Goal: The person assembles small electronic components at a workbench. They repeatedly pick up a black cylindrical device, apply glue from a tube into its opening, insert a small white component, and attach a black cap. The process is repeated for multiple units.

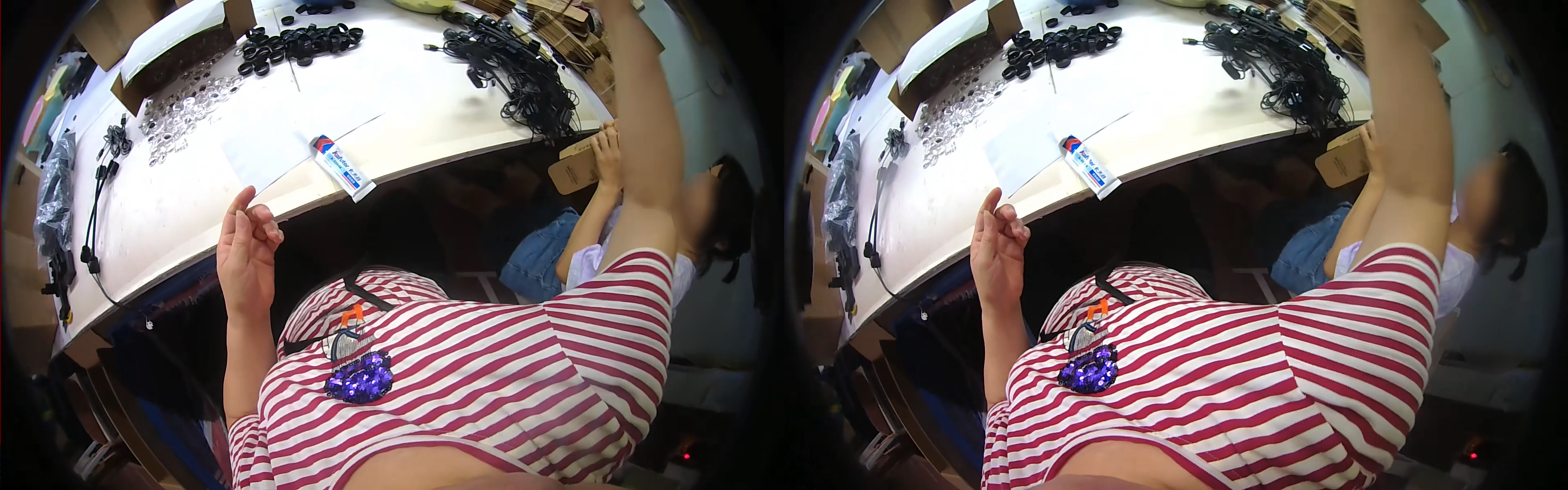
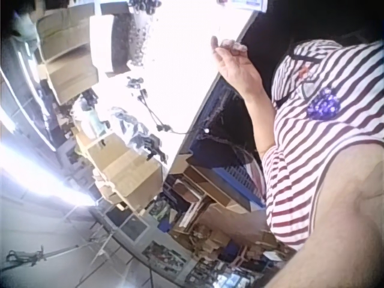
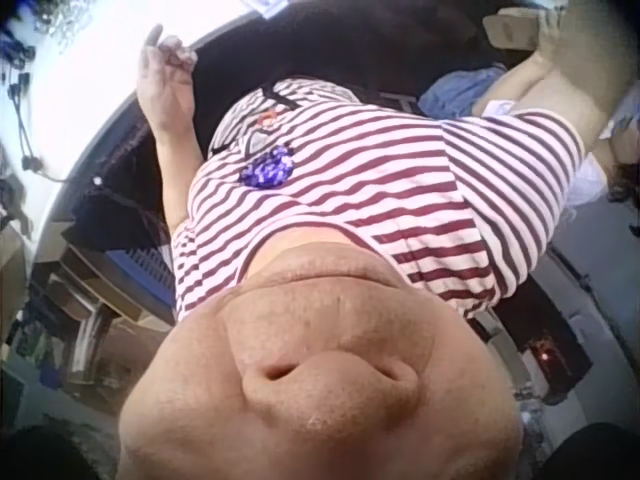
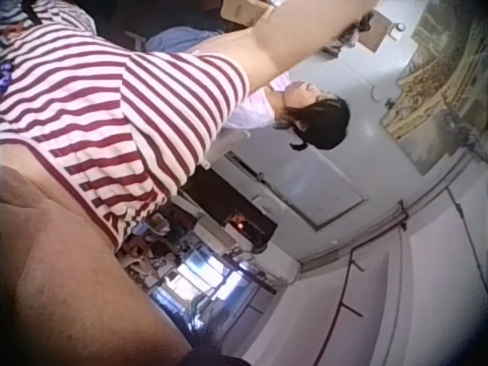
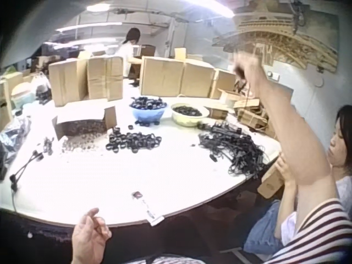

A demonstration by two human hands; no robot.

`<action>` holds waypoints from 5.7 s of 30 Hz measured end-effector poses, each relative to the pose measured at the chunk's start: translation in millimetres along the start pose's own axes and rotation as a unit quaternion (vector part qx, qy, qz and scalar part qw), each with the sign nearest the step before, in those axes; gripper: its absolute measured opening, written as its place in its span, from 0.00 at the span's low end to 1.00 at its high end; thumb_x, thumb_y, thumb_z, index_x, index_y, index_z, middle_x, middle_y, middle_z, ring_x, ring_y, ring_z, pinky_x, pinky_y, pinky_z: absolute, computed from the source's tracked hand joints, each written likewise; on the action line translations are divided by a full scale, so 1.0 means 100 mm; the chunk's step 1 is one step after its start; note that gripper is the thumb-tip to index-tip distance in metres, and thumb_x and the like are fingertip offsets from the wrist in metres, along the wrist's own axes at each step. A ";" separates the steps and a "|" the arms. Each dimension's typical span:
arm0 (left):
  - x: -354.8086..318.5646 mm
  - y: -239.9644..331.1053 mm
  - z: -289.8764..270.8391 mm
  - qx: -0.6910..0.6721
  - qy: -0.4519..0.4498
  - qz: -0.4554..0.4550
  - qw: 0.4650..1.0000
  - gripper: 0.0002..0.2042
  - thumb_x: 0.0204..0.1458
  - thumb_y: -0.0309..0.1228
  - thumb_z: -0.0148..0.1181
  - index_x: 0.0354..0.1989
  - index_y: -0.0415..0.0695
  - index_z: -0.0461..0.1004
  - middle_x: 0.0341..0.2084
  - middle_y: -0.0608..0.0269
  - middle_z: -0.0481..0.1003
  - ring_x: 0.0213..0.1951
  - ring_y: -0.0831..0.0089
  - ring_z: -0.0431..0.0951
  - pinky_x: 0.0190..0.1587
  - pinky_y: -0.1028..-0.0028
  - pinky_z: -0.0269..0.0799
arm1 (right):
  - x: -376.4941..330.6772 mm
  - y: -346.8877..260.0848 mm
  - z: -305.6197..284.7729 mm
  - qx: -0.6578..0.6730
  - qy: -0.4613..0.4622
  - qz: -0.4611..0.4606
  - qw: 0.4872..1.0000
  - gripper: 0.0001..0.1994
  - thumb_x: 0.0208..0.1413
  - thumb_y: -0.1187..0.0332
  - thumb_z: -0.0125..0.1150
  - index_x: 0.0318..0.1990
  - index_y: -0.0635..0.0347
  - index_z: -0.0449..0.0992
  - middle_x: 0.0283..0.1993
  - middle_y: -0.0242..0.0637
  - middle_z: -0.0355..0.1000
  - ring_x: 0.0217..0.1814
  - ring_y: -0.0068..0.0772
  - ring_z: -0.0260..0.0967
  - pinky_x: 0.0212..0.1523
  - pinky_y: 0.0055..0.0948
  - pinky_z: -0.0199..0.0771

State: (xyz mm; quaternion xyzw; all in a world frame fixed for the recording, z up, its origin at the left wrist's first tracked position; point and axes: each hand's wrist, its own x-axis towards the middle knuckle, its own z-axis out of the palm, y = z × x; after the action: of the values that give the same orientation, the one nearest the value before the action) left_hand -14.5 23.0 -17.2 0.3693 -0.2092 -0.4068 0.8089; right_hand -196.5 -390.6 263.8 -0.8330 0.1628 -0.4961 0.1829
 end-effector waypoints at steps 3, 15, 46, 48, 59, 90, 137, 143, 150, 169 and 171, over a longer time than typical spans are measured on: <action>-0.04 -0.03 -0.04 0.031 0.016 -0.013 0.999 0.17 0.59 0.32 0.44 0.54 0.36 0.59 0.31 0.64 0.68 0.29 0.80 0.66 0.33 0.81 0.65 | -0.74 0.88 0.13 -0.265 -0.080 -0.177 0.944 0.12 0.56 0.63 0.44 0.38 0.61 0.72 0.25 0.34 0.68 0.26 0.25 0.62 0.27 0.25 0.60; -0.14 0.76 -0.69 0.575 0.119 0.162 0.793 0.10 0.51 0.26 0.53 0.42 0.40 0.71 0.32 0.62 0.73 0.34 0.74 0.71 0.41 0.77 0.66 | -2.42 1.39 0.80 -0.452 -0.149 0.059 0.878 0.14 0.53 0.71 0.51 0.48 0.54 0.73 0.46 0.42 0.69 0.51 0.43 0.63 0.50 0.36 0.61; -0.29 2.45 -1.60 0.441 0.149 0.210 0.860 0.10 0.53 0.27 0.52 0.39 0.34 0.73 0.21 0.71 0.69 0.25 0.85 0.64 0.32 0.85 0.59 | -2.91 -1.12 1.83 0.133 -0.184 -0.009 0.974 0.10 0.48 0.82 0.54 0.40 0.65 0.74 0.39 0.42 0.69 0.42 0.37 0.67 0.43 0.28 0.67; -0.57 2.45 -1.37 0.440 0.127 0.203 0.865 0.09 0.51 0.25 0.52 0.38 0.35 0.74 0.27 0.68 0.74 0.26 0.85 0.65 0.33 0.85 0.62 | -2.76 -1.30 1.83 0.103 -0.135 -0.091 0.981 0.11 0.49 0.80 0.55 0.42 0.65 0.73 0.41 0.43 0.69 0.44 0.40 0.66 0.45 0.30 0.66; -0.89 2.06 -0.30 0.719 -0.177 0.073 0.668 0.07 0.44 0.23 0.59 0.33 0.37 0.73 0.25 0.58 0.73 0.29 0.63 0.73 0.33 0.72 0.68 | -2.64 -2.20 2.03 0.130 -0.363 -0.201 0.900 0.24 0.40 0.64 0.66 0.47 0.61 0.70 0.43 0.40 0.69 0.44 0.42 0.66 0.48 0.39 0.63; -0.43 0.54 -0.22 -0.059 0.022 0.178 0.982 0.22 0.52 0.51 0.47 0.46 0.48 0.61 0.25 0.66 0.63 0.20 0.78 0.59 0.25 0.77 0.56 | -3.69 -1.62 2.36 0.339 -0.418 0.219 0.814 0.13 0.55 0.65 0.51 0.22 0.65 0.67 0.16 0.33 0.60 0.18 0.22 0.53 0.20 0.25 0.55; -0.57 -0.17 -0.41 0.209 -0.078 0.001 0.975 0.21 0.50 0.32 0.58 0.51 0.40 0.62 0.33 0.69 0.66 0.34 0.83 0.64 0.38 0.84 0.62 | -3.25 -1.68 2.53 0.429 -0.214 0.078 0.874 0.06 0.47 0.75 0.61 0.34 0.67 0.76 0.38 0.36 0.69 0.33 0.23 0.69 0.32 0.17 0.71; -0.59 -0.35 -0.54 0.220 -0.102 0.006 0.970 0.17 0.50 0.23 0.55 0.49 0.39 0.62 0.34 0.69 0.65 0.33 0.86 0.65 0.36 0.86 0.64 | -3.15 -1.79 2.53 0.425 -0.319 0.215 0.819 0.07 0.52 0.69 0.57 0.35 0.64 0.76 0.33 0.32 0.72 0.29 0.17 0.67 0.27 0.16 0.70; -0.65 -0.37 -0.76 0.299 -0.067 -0.046 0.951 0.29 0.42 0.21 0.62 0.55 0.41 0.58 0.39 0.65 0.66 0.39 0.80 0.67 0.43 0.81 0.66 | -3.30 -1.79 2.68 0.251 -0.366 0.050 0.895 0.09 0.50 0.63 0.57 0.33 0.57 0.78 0.23 0.38 0.73 0.23 0.32 0.72 0.24 0.26 0.69; -0.64 0.42 -0.65 0.347 0.070 -0.063 0.933 0.07 0.48 0.29 0.59 0.32 0.38 0.75 0.25 0.66 0.74 0.30 0.83 0.72 0.35 0.85 0.63 | -3.17 -1.73 2.57 0.248 -0.488 0.156 0.822 0.11 0.55 0.63 0.53 0.36 0.62 0.76 0.24 0.34 0.72 0.25 0.24 0.69 0.32 0.22 0.68; -0.64 0.42 -0.63 0.364 0.073 -0.053 0.927 0.07 0.48 0.28 0.59 0.32 0.38 0.75 0.25 0.66 0.74 0.30 0.83 0.72 0.35 0.85 0.64 | -3.14 -1.63 2.60 0.343 -0.518 0.244 0.745 0.14 0.57 0.62 0.50 0.38 0.65 0.74 0.27 0.32 0.71 0.26 0.18 0.67 0.29 0.17 0.67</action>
State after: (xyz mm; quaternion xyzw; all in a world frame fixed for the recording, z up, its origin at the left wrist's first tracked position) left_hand 9.3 118.3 -27.5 0.6779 -0.2632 -0.3163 0.6092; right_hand -94.1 -67.4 -15.9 -0.7748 0.0601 0.0510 0.6273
